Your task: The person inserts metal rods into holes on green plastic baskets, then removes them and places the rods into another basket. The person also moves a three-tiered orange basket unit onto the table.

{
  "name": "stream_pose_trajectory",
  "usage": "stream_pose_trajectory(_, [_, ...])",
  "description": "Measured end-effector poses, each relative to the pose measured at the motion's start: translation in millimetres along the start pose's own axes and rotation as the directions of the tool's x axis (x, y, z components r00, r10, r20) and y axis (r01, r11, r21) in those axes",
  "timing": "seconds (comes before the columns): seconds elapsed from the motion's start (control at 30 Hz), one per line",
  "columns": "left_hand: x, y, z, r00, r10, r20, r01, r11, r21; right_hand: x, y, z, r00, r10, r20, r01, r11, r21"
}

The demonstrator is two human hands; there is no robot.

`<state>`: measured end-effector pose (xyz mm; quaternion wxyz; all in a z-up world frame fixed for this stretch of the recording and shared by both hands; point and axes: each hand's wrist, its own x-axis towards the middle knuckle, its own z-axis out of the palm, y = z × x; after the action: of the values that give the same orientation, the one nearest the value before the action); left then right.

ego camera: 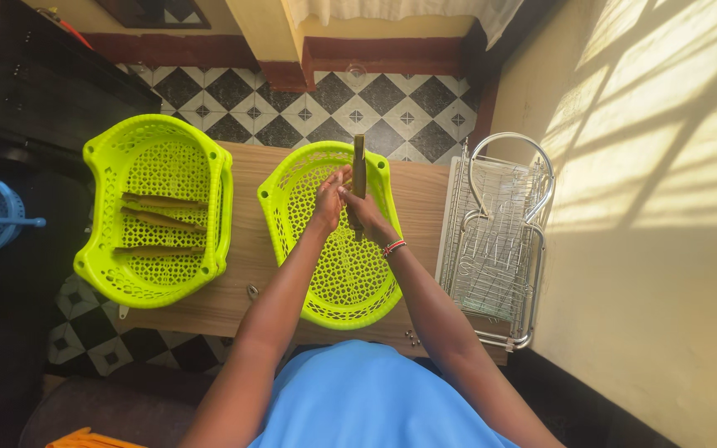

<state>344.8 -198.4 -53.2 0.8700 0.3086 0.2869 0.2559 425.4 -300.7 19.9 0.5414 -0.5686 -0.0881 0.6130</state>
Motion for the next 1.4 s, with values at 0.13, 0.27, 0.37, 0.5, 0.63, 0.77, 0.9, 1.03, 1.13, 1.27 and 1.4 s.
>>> stream_pose_trajectory(0.13, [-42.0,38.8,-7.8,0.989,-0.052,0.139,0.074,0.985,-0.159,-12.0,9.5,14.4,0.972,0.154,0.175,-0.159,0.987,0.011])
stream_pose_trajectory(0.27, [-73.8,65.0,-19.4,0.989,-0.088,0.117,0.091,0.996,-0.018,-19.0,12.4,31.1,0.923,0.187,0.335,-0.158,0.981,-0.112])
stream_pose_trajectory(0.37, [-84.0,71.3,-37.1,0.999,0.016,0.044,-0.015,1.0,-0.021,-24.0,12.3,48.5,0.926,0.176,0.333,-0.145,0.983,-0.116])
stream_pose_trajectory(0.5, [-97.5,78.5,-62.2,0.956,0.227,-0.185,-0.239,0.97,-0.047,-23.6,13.5,69.1,0.938,0.107,0.328,-0.05,0.983,-0.177])
stream_pose_trajectory(0.63, [-114.7,103.9,-86.5,0.819,0.299,-0.489,-0.392,0.915,-0.096,-8.7,37.4,89.0,0.979,0.007,0.206,0.031,0.983,-0.181])
stream_pose_trajectory(0.77, [-133.3,126.2,-113.8,0.689,0.271,-0.673,-0.33,0.943,0.041,21.7,72.7,115.3,0.971,-0.217,0.097,0.23,0.96,-0.158])
stream_pose_trajectory(0.9, [-142.4,151.8,-152.1,0.672,0.286,-0.683,-0.345,0.937,0.054,44.3,97.6,151.7,0.962,-0.272,0.025,0.267,0.916,-0.3])
stream_pose_trajectory(1.03, [-145.1,178.0,-193.3,0.701,0.288,-0.653,-0.324,0.944,0.068,66.8,114.9,198.3,0.949,-0.314,0.016,0.308,0.919,-0.246])
stream_pose_trajectory(1.13, [-148.5,202.5,-224.6,0.721,0.168,-0.673,-0.178,0.983,0.054,90.5,122.8,238.9,0.945,-0.328,-0.007,0.319,0.921,-0.222])
stream_pose_trajectory(1.27, [-138.1,231.9,-267.1,0.709,0.146,-0.69,-0.185,0.983,0.017,114.4,136.5,274.6,0.927,-0.37,-0.068,0.37,0.929,-0.011])
stream_pose_trajectory(1.4, [-112.8,251.8,-301.6,0.666,0.135,-0.734,-0.183,0.983,0.014,134.8,144.4,311.8,0.958,-0.277,-0.079,0.288,0.928,0.237])
